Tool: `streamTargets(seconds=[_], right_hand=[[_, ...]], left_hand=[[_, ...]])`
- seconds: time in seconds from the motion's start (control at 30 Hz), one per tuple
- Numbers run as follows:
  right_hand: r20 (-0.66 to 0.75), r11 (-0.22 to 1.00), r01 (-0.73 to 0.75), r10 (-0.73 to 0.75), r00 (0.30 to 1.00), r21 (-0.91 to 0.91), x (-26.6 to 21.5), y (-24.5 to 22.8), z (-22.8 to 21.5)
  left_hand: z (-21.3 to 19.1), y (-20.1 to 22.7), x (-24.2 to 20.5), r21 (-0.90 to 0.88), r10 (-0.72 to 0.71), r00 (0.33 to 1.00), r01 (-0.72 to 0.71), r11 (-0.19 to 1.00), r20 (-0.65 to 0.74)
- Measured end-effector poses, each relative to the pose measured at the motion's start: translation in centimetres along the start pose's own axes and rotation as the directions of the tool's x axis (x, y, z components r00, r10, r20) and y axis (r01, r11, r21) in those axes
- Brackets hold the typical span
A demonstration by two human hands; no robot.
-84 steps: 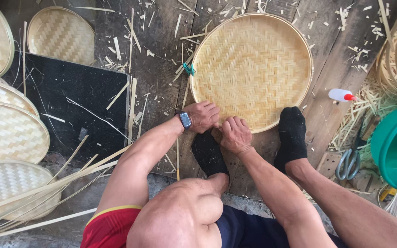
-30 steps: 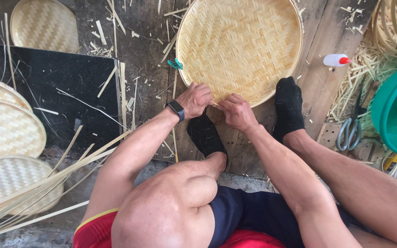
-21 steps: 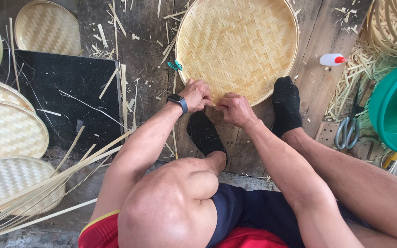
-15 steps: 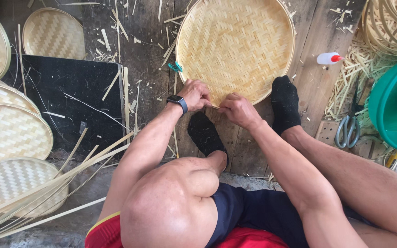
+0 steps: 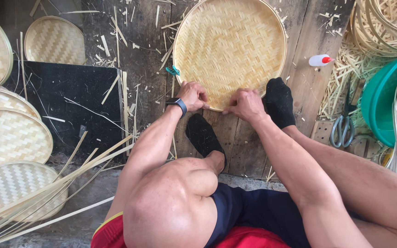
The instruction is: The person secures the rim of a circular bamboo tray by hand, using a plastic clip to hold bamboo strips in place and applying glue from a small bottle.
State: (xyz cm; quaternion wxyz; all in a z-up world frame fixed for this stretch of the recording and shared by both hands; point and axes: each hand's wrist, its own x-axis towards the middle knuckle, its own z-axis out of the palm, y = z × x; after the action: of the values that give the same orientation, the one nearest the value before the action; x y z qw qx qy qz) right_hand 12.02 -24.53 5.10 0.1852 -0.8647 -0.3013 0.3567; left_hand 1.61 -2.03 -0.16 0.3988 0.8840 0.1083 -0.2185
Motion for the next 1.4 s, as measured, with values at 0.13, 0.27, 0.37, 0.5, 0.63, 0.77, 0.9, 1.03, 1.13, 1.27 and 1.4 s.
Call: streamTargets(seconds=[0.13,0.27,0.37,0.5,0.63,0.77,0.9,1.03,1.13,1.27,1.4], right_hand=[[-0.073,0.999,-0.04,0.038,0.997,-0.03,0.3,-0.2,0.2],[-0.082,0.998,-0.057,0.059,0.995,0.027,0.0,-0.7,-0.1],[-0.143,0.999,0.032,-0.028,0.989,0.028,-1.4,-0.5,0.0],[-0.112,0.998,0.017,-0.01,0.994,0.059,-1.3,-1.0,0.0],[0.039,0.946,-0.209,0.206,0.978,0.247,-0.5,-3.2,2.7],[-0.231,0.989,-0.125,0.14,0.963,0.082,0.0,-4.1,4.3],[-0.232,0.976,-0.174,0.202,0.952,0.135,0.8,-3.9,5.2],[-0.245,0.967,-0.18,0.222,0.944,0.18,0.9,-4.3,5.4],[-0.11,0.977,-0.154,0.171,0.979,0.144,0.4,-3.4,3.8],[-0.128,0.847,-0.051,0.139,0.982,0.529,-0.5,0.7,0.5],[-0.223,0.973,0.23,-0.217,0.95,0.033,-0.8,2.0,-1.4]], left_hand=[[0.5,-0.4,0.2,0.013,0.038,0.999,-0.038,0.999,-0.031],[-0.7,0.9,-0.2,0.035,-0.002,1.0,0.002,0.999,-0.001],[-1.0,1.5,-2.3,0.118,0.122,0.975,-0.101,0.988,-0.184],[-1.2,0.7,-3.9,-0.319,-0.304,0.715,0.118,0.94,-0.63],[0.2,-0.6,-3.8,-0.88,-0.652,0.753,0.248,0.404,-0.088],[0.6,-0.9,-2.0,-0.918,-0.726,0.688,0.286,0.275,-0.003],[1.0,-1.0,-1.5,-0.84,-0.787,0.617,0.428,0.332,0.003],[0.8,-0.4,-1.4,-0.806,-0.8,0.598,0.452,0.381,-0.042],[0.1,-0.1,-1.5,-0.871,-0.769,0.63,0.312,0.38,-0.11],[1.0,-0.1,-2.8,-0.348,-0.352,0.423,0.089,0.933,-0.835],[2.5,2.2,-3.5,0.053,0.206,0.786,-0.216,0.975,-0.582]])
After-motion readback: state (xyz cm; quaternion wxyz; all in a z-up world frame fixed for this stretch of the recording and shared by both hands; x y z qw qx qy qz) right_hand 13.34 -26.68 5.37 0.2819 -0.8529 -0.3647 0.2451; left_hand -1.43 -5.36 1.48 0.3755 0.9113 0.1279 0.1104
